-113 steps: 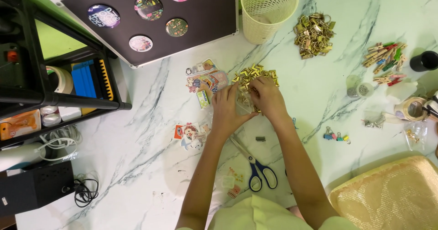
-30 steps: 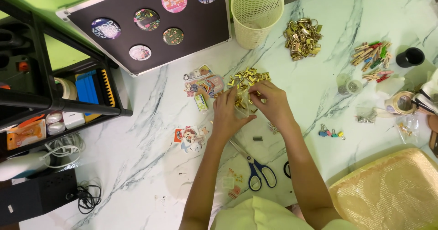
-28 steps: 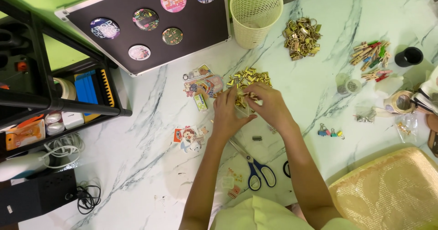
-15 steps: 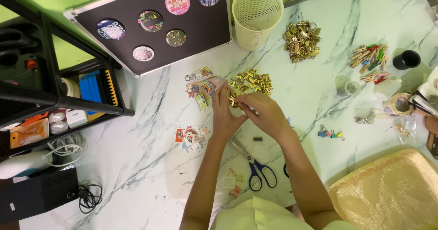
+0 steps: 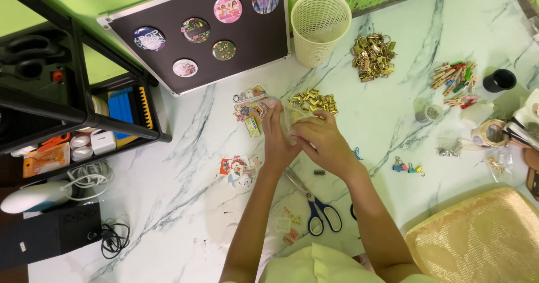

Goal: The person places small decorative items and gold star-shaped keychain clips into individual small plastic bags by hand on a white marble table.

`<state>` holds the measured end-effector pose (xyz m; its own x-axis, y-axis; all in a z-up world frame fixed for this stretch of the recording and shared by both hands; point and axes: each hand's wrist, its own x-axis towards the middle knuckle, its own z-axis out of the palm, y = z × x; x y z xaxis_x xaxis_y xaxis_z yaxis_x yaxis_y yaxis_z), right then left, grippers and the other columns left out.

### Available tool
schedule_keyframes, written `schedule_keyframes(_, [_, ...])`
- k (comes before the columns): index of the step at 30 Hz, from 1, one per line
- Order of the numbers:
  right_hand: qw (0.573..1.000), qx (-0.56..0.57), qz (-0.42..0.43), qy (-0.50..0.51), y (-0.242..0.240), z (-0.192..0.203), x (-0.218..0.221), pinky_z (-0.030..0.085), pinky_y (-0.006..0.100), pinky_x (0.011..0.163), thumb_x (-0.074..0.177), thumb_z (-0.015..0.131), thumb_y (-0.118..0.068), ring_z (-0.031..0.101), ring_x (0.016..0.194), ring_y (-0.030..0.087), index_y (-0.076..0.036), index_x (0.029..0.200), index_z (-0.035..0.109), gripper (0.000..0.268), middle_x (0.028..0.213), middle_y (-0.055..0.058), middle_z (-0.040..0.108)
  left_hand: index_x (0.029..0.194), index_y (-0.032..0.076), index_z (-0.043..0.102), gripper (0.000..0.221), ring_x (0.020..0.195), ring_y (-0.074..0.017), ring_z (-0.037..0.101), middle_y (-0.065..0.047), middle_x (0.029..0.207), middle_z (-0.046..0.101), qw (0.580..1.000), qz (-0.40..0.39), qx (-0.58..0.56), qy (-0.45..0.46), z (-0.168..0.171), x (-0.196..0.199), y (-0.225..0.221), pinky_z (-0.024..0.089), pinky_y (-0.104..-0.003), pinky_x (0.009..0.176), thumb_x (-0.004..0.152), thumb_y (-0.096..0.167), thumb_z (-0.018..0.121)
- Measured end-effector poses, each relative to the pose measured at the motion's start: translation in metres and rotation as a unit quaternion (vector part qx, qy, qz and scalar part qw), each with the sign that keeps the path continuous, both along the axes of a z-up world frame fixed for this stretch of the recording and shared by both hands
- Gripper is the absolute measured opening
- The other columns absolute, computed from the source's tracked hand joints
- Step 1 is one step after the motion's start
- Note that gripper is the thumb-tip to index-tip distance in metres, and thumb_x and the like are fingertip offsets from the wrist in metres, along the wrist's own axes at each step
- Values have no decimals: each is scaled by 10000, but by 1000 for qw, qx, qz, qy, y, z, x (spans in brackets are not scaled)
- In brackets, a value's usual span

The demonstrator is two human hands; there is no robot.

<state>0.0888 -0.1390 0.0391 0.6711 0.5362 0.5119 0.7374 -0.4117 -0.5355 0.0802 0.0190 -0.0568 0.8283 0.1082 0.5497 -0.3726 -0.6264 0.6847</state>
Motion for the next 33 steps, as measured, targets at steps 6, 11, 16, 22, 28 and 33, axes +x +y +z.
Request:
schedule_keyframes(6, [998,-23,-9,55,-3,-7,4,380,467,1142,889,739,-106,667,1028,213,-91,1048,720,160,1011,47,715,1563,46,367,1013,1388,-385,453,-176,1485,480,1000,3,-17,26,3,-3,0,397,-478,1171,690,146,873])
schedule_keyframes(11, [997,73,-22,32,-5,1,5,405,436,1104,934,705,-92,640,1146,290,-59,1160,662,232,1184,98,705,1536,68,396,1033,1331,-387,503,-178,1442,499,997,-4,-14,71,8,-7,5,437,-468,1119,656,205,918])
schedule_keyframes(16, [982,43,-144,111,-29,-34,17,496,393,1073,988,691,-97,635,1208,287,-88,1216,676,228,1243,66,701,1534,71,405,1048,1294,-392,515,-192,1420,497,994,-5,18,104,11,-12,16,447,-473,1090,635,217,924])
schedule_keyframes(22, [986,-131,-23,98,-17,-73,12,449,471,1034,683,825,-122,519,1234,395,-79,1120,716,452,1331,136,602,1539,62,407,1009,1249,-369,553,-176,1389,525,992,1,8,129,10,-12,19,455,-465,1069,689,247,919])
schedule_keyframes(28, [990,-107,-80,49,-11,-109,28,483,449,1034,749,801,-107,556,1214,361,-78,980,746,239,1318,76,650,1532,51,409,1009,1266,-384,539,-192,1395,521,993,2,27,117,-1,-6,21,452,-471,1069,664,194,905])
schedule_keyframes(33, [983,-73,-151,69,-7,-119,49,508,425,1010,879,770,-104,583,1188,311,-107,1101,750,223,1289,49,662,1530,47,417,1016,1242,-384,553,-199,1371,534,992,15,-39,117,2,2,23,475,-461,1056,636,126,893])
